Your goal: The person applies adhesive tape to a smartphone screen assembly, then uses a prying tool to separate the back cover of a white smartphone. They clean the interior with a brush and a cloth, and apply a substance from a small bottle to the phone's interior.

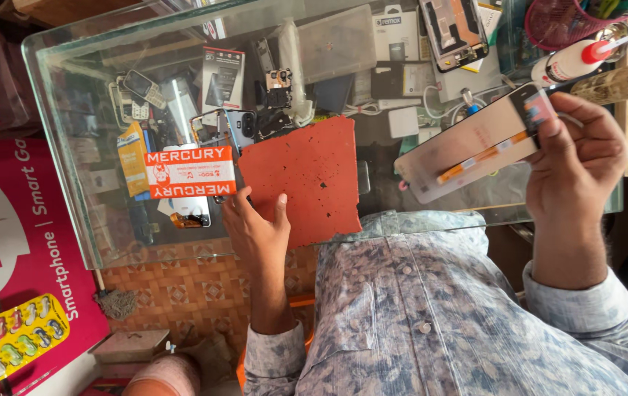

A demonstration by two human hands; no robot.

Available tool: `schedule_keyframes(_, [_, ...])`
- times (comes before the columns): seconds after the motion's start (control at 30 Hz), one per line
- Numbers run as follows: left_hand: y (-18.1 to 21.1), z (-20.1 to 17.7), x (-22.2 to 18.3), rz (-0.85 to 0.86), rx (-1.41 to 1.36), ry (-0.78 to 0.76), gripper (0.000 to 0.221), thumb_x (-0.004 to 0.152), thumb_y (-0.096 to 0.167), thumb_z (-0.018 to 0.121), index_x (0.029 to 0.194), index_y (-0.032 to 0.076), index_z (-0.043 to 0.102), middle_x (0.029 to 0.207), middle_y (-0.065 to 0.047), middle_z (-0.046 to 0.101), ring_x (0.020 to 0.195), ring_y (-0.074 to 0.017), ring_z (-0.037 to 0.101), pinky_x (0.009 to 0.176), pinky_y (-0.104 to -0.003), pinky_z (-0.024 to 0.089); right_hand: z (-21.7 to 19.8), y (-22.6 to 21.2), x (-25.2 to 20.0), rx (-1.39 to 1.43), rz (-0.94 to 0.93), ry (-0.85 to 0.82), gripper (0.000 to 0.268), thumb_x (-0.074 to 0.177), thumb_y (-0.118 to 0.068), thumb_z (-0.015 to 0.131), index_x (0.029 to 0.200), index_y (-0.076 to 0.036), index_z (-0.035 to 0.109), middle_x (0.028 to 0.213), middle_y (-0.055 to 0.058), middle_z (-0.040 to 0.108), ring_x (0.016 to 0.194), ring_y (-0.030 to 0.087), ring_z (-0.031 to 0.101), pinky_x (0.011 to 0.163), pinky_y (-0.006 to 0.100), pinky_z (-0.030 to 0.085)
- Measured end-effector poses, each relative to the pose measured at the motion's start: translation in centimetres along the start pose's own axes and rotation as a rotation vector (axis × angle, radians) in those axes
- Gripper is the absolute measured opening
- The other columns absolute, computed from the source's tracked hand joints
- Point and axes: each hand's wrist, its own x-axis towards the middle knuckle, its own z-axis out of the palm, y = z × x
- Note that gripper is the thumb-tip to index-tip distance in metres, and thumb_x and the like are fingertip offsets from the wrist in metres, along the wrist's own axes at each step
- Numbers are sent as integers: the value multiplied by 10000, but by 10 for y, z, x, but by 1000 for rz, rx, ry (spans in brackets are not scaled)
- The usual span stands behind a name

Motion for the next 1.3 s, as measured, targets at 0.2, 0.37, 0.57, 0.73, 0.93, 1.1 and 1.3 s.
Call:
schedule_keyframes(0.2, [6, 17, -7, -49, -51, 44, 701, 778, 271, 917, 1302, 15, 527, 1177, -214, 550, 1113, -419, 546, 943, -524, 456, -7, -24, 16, -40, 43, 49, 220, 1120, 54, 641, 1318, 143, 605, 1134, 215, 726, 969, 184, 741, 874, 261, 610])
schedule_keyframes(0.37, [9, 28, -6, -91, -215, 24, 717, 719, 160, 936, 1308, 17, 553, 1121, -135, 628, 907, -285, 595, 834, -446, 501, -13, -24, 16, -35, 54, -6, 205, 1152, 78, 625, 1335, 156, 577, 1241, 229, 704, 1090, 207, 735, 996, 303, 617])
schedule_keyframes(0.57, [18, 49, -2, -107, -608, -38, 498, 831, 69, 835, 1259, -9, 594, 1022, -104, 710, 709, -152, 600, 643, -300, 537, -11, -14, 1, 33, 126, -14, 288, 1130, 62, 596, 1405, 145, 576, 1233, 229, 692, 1065, 238, 739, 936, 396, 639])
schedule_keyframes(0.73, [24, 51, 8, -15, -575, -159, 387, 871, 18, 792, 1229, 4, 646, 877, -95, 656, 659, -158, 587, 603, -299, 515, 1, 22, -6, 125, 198, -13, 249, 1079, 82, 564, 1321, 137, 577, 1189, 221, 699, 1042, 286, 747, 901, 481, 660])
schedule_keyframes(0.93, [30, 47, 25, 187, -578, -219, 370, 877, 41, 785, 1217, 10, 641, 913, -85, 656, 707, -156, 659, 610, -294, 538, 37, 82, -7, 88, 333, -12, 485, 961, 149, 560, 1410, 8, 447, 1211, 193, 656, 1076, 272, 704, 933, 525, 643])
schedule_keyframes(1.1, [29, 44, 33, 132, -833, -241, 430, 899, 133, 806, 1225, -45, 592, 1171, -144, 659, 726, -135, 685, 578, -280, 561, 76, 117, -12, 112, 407, -134, 566, 915, 139, 559, 1430, -33, 399, 1328, 161, 600, 1180, 263, 680, 937, 536, 634])
schedule_keyframes(1.3, [24, 73, 40, -211, -1465, -502, 389, 972, 154, 743, 1226, -78, 562, 1084, -128, 695, 943, -132, 702, 729, -296, 621, 90, 152, -29, 106, 434, -256, 422, 968, 121, 599, 1326, -22, 427, 1292, 179, 594, 1125, 269, 688, 927, 504, 641])
